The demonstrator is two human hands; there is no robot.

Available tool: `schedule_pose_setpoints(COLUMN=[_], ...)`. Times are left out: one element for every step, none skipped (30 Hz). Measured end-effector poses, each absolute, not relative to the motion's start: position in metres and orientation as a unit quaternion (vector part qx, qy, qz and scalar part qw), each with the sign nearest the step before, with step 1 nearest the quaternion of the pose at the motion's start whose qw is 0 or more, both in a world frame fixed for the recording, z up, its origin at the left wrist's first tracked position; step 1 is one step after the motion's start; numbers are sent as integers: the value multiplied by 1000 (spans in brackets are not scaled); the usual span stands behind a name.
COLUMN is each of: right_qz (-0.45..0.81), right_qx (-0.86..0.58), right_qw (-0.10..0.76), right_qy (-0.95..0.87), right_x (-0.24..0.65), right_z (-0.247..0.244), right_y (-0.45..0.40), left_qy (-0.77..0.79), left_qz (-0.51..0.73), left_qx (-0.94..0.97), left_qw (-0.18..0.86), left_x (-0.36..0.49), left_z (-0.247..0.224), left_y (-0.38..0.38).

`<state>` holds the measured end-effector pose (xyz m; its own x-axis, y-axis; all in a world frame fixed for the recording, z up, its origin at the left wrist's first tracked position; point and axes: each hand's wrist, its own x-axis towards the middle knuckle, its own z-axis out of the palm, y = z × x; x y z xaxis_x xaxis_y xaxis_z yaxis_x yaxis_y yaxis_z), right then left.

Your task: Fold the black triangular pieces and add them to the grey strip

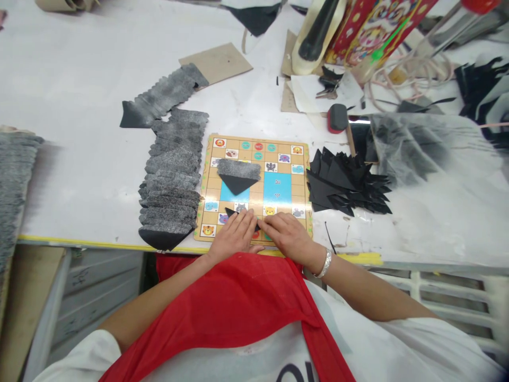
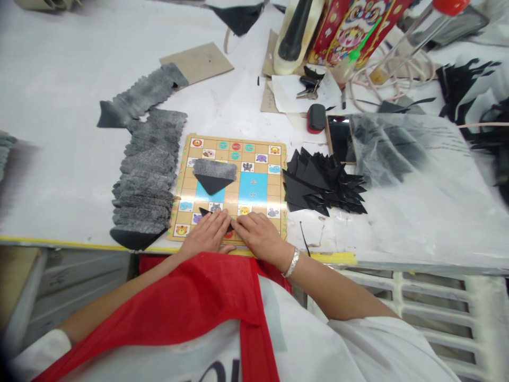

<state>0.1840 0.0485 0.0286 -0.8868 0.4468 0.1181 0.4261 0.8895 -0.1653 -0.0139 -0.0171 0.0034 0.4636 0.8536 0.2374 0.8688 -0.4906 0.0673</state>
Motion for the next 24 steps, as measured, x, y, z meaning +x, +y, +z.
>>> schedule_pose_setpoints(right_qz=[69,70,70,70,69,67,67,66,67,68,69,72,77,87,100,113,126,134,137,136,131,125,118,109], right_qx=[-227,-231,-236,-242,-248,-253,-255,-256,-255,-255,-254,-254,-256,-264,-280,-304,-331,-355,-372,-378,-376,-367,-358,-349], right_qw=[80,85,91,97,103,107,108,108,107,105,103,103,106,115,130,151,173,192,204,207,202,190,174,158], right_qy=[-968,-967,-965,-963,-961,-959,-959,-958,-959,-959,-959,-959,-958,-954,-946,-934,-919,-905,-895,-892,-895,-902,-910,-917], right_x=[186,188,190,193,195,197,198,200,200,201,201,201,202,202,202,203,203,203,203,202,201,200,198,197], right_z=[28,28,27,27,27,27,27,26,26,26,26,25,25,25,24,24,23,23,22,21,20,19,18,18], right_y=[48,47,46,45,44,43,42,41,41,40,40,40,40,40,40,40,39,38,37,35,33,31,29,27], left_qy=[-506,-509,-510,-510,-509,-508,-508,-509,-510,-511,-514,-515,-516,-516,-515,-514,-512,-512,-511,-511,-512,-512,-512,-512], left_qz=[-121,-124,-128,-133,-138,-143,-145,-144,-141,-135,-129,-124,-120,-119,-118,-117,-117,-117,-118,-118,-119,-119,-118,-117], left_qx=[-854,-852,-851,-850,-849,-849,-849,-848,-848,-848,-848,-848,-848,-848,-849,-850,-851,-851,-851,-851,-851,-850,-851,-851], left_qw=[22,16,13,13,17,22,25,24,20,13,7,1,-1,-2,0,2,4,7,9,11,11,9,4,-1], left_x=[-13,-13,-13,-13,-13,-13,-12,-12,-12,-11,-11,-10,-10,-10,-10,-10,-10,-10,-10,-10,-10,-10,-10,-10], left_z=[1,-1,-2,-3,-4,-4,-4,-3,-3,-2,-1,-1,0,0,0,0,0,0,0,-1,-1,-1,-1,-1], left_y=[-17,-18,-18,-19,-19,-20,-20,-20,-21,-21,-21,-21,-21,-21,-22,-22,-22,-22,-22,-22,-22,-22,-22,-22])
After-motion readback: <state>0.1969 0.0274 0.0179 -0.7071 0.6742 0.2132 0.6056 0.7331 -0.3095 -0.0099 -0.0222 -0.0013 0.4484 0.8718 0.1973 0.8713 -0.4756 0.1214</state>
